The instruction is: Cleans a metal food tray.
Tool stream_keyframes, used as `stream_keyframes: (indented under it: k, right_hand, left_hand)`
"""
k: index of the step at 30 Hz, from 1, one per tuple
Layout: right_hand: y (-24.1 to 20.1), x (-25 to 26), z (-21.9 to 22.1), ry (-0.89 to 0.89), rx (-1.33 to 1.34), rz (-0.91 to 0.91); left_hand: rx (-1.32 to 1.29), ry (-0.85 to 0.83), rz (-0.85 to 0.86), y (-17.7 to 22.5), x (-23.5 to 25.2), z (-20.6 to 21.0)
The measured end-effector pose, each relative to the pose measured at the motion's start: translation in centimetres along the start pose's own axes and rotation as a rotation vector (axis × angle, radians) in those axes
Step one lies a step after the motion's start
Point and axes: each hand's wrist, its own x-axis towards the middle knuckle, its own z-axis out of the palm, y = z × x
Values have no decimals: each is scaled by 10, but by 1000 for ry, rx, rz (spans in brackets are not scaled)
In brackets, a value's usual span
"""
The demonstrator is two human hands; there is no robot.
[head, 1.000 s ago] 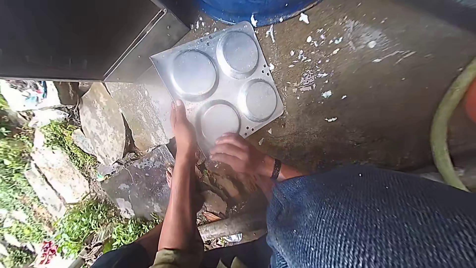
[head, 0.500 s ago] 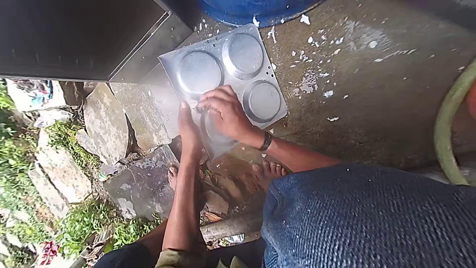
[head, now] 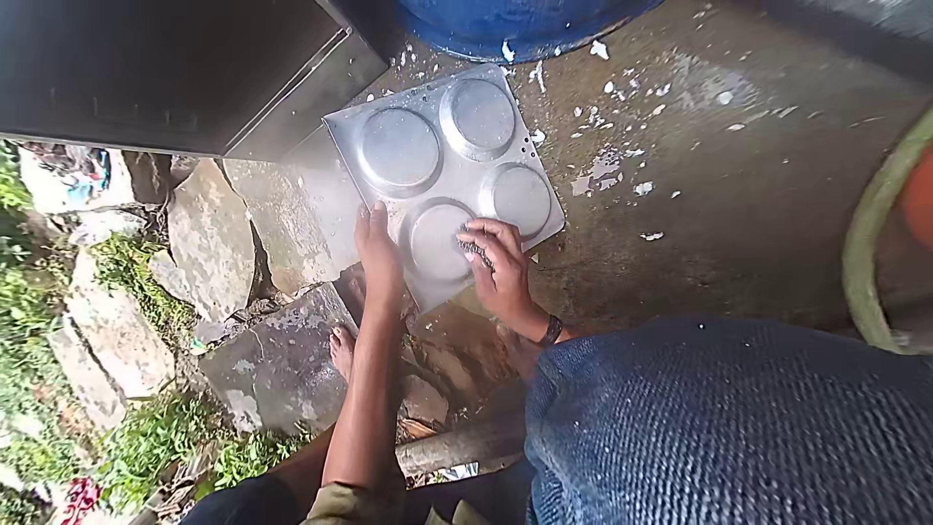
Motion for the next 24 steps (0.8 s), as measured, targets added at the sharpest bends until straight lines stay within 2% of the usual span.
stream_keyframes:
  k: [5, 9, 14, 15, 17, 18, 19, 22, 24]
  right_hand:
    - [-26, -16, 21, -156, 28, -300]
    - [-49, 18, 34, -295, 25, -306]
    - [-54, 65, 34, -284, -40, -179]
    - [-56, 77, 28, -280, -70, -97]
    - [-83, 107, -2, -383, -86, 245]
    - [-89, 113, -13, -399, -76, 358]
    - [-78, 107, -16, -372, -73, 352]
    - [-30, 42, 0, -230, -28, -37]
    - [-35, 13, 14, -249, 24, -231]
  left_hand:
    - [-1, -8, -41, 5, -6, 3]
    - [31, -63, -100, 12, -4, -9]
    - [-86, -103, -86, 10, -3, -9]
    - [-107, -118, -86, 8, -3, -9]
    - [-109, -119, -107, 7, -5, -11]
    - [-98, -111, -101, 8, -6, -11]
    - [-85, -99, -80, 9, -6, -10]
    - [-57, -60, -61, 10, -8, -6]
    - [-31, -62, -84, 12, -10, -6]
